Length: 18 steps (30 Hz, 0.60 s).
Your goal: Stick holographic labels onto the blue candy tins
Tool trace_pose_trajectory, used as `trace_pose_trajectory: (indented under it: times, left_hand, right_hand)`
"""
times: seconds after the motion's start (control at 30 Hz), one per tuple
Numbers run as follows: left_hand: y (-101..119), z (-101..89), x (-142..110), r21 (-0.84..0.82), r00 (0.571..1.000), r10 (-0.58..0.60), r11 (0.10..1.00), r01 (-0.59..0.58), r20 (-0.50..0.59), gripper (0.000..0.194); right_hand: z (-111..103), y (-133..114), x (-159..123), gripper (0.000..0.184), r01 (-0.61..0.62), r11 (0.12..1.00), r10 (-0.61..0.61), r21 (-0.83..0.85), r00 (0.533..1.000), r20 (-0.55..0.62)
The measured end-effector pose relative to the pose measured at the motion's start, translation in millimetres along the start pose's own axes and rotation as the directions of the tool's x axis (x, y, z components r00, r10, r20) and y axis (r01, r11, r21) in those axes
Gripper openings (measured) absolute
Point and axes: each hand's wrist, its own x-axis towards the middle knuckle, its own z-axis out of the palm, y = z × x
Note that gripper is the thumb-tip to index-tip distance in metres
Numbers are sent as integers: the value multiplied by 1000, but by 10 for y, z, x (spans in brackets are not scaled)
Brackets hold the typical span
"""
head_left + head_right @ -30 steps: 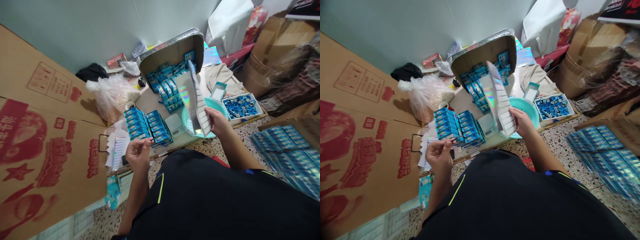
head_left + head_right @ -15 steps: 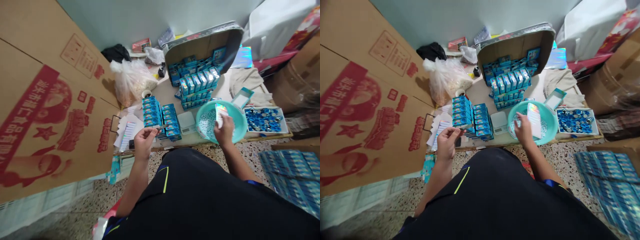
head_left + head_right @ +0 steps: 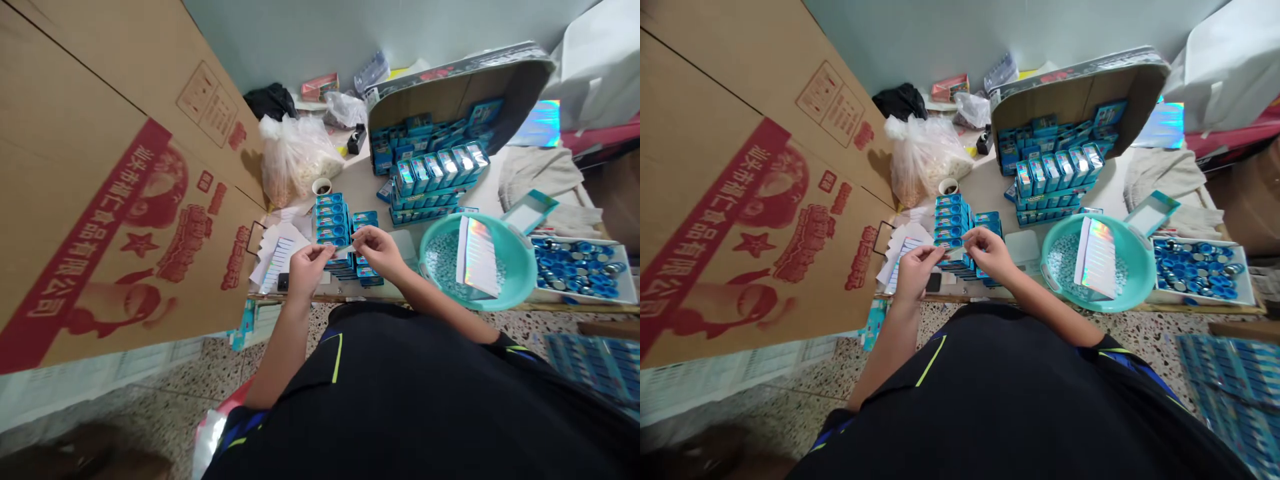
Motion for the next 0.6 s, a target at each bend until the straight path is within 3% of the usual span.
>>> trace_pose_trajectory:
  times: [0.1, 0.2, 0.37, 0.6]
  left_hand:
    - [-27, -28, 168, 322, 971, 229, 926, -197, -65, 25]
    - [-79, -11, 313, 473, 951, 307, 845, -251, -43, 17]
    - [-225, 1, 443, 538, 948, 316, 805, -249, -34, 17]
    - [-471, -59, 503, 421, 938, 342, 860, -289, -54, 19]
  right_hand:
    - [15, 127, 73, 25, 30, 995, -36, -92, 997, -63]
    - [0, 255, 119, 27, 26, 983, -40, -181, 996, -74]
    - [-17, 458, 144, 35, -96, 984, 84, -151, 993, -86]
    - [127, 615, 169, 44, -181, 979, 174, -88, 981, -83]
